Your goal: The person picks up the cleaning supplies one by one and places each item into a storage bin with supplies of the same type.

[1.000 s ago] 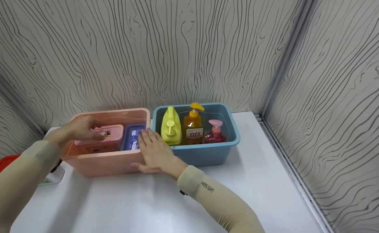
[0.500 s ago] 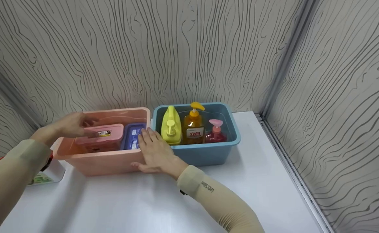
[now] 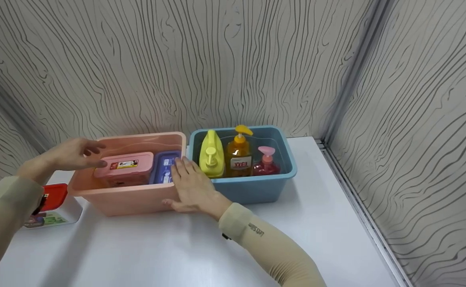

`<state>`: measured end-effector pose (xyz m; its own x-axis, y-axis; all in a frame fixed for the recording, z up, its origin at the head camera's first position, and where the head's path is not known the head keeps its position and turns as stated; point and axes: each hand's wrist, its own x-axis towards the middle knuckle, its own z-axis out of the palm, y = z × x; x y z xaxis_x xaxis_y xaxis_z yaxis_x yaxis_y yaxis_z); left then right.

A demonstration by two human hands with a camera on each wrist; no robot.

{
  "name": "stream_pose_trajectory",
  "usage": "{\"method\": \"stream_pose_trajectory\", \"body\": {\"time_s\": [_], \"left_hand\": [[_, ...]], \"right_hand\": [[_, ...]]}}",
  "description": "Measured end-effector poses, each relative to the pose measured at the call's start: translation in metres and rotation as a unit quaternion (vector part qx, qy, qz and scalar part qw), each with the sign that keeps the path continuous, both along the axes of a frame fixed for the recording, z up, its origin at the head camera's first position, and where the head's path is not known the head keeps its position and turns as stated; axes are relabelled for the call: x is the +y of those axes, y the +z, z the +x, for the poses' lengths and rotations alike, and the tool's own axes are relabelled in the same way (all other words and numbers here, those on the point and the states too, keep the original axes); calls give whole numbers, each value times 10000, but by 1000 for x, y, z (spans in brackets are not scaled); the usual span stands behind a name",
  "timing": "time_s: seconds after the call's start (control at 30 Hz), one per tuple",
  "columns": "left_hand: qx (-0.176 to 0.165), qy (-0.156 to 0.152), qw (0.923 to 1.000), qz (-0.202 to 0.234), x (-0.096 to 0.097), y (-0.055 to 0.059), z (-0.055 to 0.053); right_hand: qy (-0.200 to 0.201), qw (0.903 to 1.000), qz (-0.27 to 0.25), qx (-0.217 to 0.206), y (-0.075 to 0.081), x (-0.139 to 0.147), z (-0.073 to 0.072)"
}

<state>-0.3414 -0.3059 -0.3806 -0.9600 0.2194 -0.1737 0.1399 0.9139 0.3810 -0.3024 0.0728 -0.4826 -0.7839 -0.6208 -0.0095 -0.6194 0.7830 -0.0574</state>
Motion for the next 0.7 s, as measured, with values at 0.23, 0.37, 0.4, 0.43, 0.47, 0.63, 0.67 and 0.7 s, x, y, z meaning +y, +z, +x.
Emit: {"method": "stream_pose_trajectory", "body": {"time_s": [0.23,0.37,0.4,0.43,0.47,0.63,0.67,0.7], "left_hand": [[-48,214,9996,167,-11,0,9],[13,219,9996,179,-18,1,15],[40,218,9996,175,-20,0,16],[69,212,9996,154,-23,0,17],[103,195,9996,150,-26,-1,19],[304,176,9994,52,-42,-7,25],[342,180,9992,39,-46,-8,27],[372,201,9991,27,-49,-10,28]], "right_hand": [[23,10000,19,32,0,1,0],[8,9999,82,88,0,0,0],[6,9999,92,96,-1,0,0],[16,9999,81,111,-1,0,0],[28,9999,77,131,-1,0,-1],[62,9998,63,188,-1,-1,-1],[52,9998,91,193,-1,-1,-1],[42,9998,100,184,-1,0,-1]]}}
